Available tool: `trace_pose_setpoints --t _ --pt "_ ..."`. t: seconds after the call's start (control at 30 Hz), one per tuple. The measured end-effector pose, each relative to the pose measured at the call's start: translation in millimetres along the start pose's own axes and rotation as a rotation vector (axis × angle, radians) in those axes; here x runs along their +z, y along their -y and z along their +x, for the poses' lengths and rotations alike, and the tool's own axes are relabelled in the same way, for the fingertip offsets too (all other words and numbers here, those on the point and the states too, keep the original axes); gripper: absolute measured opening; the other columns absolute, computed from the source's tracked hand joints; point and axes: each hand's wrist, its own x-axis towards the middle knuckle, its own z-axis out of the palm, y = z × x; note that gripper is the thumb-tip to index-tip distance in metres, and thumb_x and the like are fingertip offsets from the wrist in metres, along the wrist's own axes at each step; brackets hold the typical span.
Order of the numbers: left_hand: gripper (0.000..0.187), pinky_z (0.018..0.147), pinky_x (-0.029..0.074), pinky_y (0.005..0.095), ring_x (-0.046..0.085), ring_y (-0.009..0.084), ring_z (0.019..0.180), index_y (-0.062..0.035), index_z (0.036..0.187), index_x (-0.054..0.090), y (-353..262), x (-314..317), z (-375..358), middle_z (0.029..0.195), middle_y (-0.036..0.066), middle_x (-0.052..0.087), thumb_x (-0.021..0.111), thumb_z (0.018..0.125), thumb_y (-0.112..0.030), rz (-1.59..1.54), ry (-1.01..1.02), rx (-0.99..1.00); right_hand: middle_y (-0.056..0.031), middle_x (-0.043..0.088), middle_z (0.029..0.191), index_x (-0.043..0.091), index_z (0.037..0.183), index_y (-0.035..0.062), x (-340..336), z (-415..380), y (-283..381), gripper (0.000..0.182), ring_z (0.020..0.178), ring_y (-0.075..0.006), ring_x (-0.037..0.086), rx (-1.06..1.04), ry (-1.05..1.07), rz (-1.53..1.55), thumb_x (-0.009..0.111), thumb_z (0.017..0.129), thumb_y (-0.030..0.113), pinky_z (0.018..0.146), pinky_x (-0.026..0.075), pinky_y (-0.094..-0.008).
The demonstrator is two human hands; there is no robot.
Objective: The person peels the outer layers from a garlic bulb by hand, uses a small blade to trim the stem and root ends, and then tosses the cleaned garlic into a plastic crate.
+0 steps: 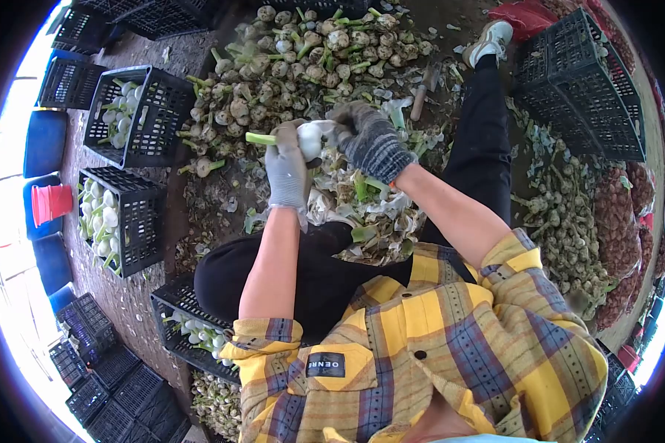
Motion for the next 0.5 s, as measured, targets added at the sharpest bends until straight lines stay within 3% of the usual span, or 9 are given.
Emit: trace_pose_setpoints --t 0.03,0.07,0.17,0.2,0.3,0.33,0.4,0.47,0.5 --pt "0.034 0.061 0.044 0.0241 0.053 0.012 0.071 0.0 0.101 0.057 -8 2 0 0.087 0.006 0.058 0.044 0.09 -0.029 -0.02 -0.013 -0.001 -0.007 0.062 0.081 0.057 0.098 -0.0003 1 2 -1 0.019 0.069 -0.0135 0.058 -0.016 -0.072 0.005 0.058 0.08 0.007 0.066 0.048 -0.0267" --pt "0.032 0.059 0.044 0.024 0.054 0.0124 0.07 0.0002 0.098 0.058 -19 6 -2 0.081 0.005 0.058 0.042 0.089 -0.026 -0.046 -0.07 -0.054 -0.0061 0.06 0.082 0.057 0.097 -0.0005 -7 4 -2 0.017 0.071 -0.0125 0.057 0.149 -0.028 -0.024 0.058 0.082 0.008 0.066 0.048 -0.0265" --pt "0.028 0.063 0.046 0.0251 0.058 0.0137 0.073 -0.0024 0.099 0.058 -14 2 0 0.082 0.004 0.061 0.046 0.088 -0.025 -0.209 -0.004 -0.096 -0.0095 0.062 0.072 0.057 0.099 0.0034 -10 2 -22 0.02 0.064 -0.0168 0.059 0.276 0.189 0.214 0.057 0.079 0.008 0.062 0.049 -0.0305" --pt "0.026 0.06 0.048 0.0273 0.06 0.0156 0.072 -0.0023 0.097 0.058 -19 4 -2 0.082 0.005 0.061 0.043 0.089 -0.022 -0.259 -0.023 -0.168 -0.006 0.063 0.081 0.058 0.101 0.0053 -9 3 -34 0.02 0.07 -0.0141 0.06 0.123 0.196 0.013 0.054 0.083 0.013 0.062 0.05 -0.0307" --pt "0.025 0.06 0.05 0.0298 0.061 0.0183 0.071 -0.002 0.094 0.058 -15 -9 4 0.082 0.007 0.061 0.042 0.089 -0.02 -0.306 0.053 -0.203 -0.0022 0.062 0.092 0.059 0.103 0.0082 -20 7 7 0.022 0.078 -0.0123 0.06 0.638 0.386 0.606 0.054 0.086 0.02 0.063 0.051 -0.0309" --pt "0.025 0.062 0.052 0.0316 0.061 0.0206 0.073 -0.0013 0.092 0.058 -16 -9 3 0.082 0.008 0.061 0.042 0.088 -0.02 -0.282 0.099 -0.144 -0.001 0.06 0.1 0.059 0.105 0.0104 -21 2 20 0.024 0.084 -0.0123 0.059 0.667 0.343 0.749 0.055 0.086 0.025 0.065 0.052 -0.0315" --pt "0.025 0.062 0.052 0.0312 0.061 0.0206 0.072 -0.0005 0.091 0.058 -20 -4 -1 0.083 0.009 0.061 0.043 0.088 -0.02 -0.335 0.157 -0.167 -0.0024 0.06 0.1 0.058 0.106 0.0108 -6 5 1 0.025 0.086 -0.0131 0.059 0.117 0.413 0.606 0.057 0.086 0.026 0.067 0.053 -0.0322" --pt "0.026 0.061 0.052 0.0306 0.061 0.0204 0.071 0.0006 0.091 0.057 -21 -2 -3 0.082 0.01 0.061 0.044 0.088 -0.021 -0.37 0.172 -0.175 -0.0053 0.06 0.102 0.058 0.108 0.0093 -9 4 29 0.028 0.089 -0.015 0.06 0.461 0.483 0.816 0.059 0.085 0.025 0.07 0.054 -0.0343" --pt "0.027 0.061 0.052 0.0302 0.061 0.0201 0.071 0.0013 0.091 0.057 -19 -3 -2 0.082 0.011 0.061 0.044 0.089 -0.022 -0.379 0.158 -0.166 -0.0059 0.06 0.102 0.057 0.108 0.008 -7 3 29 0.027 0.089 -0.0159 0.06 0.46 0.477 0.844 0.059 0.085 0.023 0.071 0.054 -0.0346"
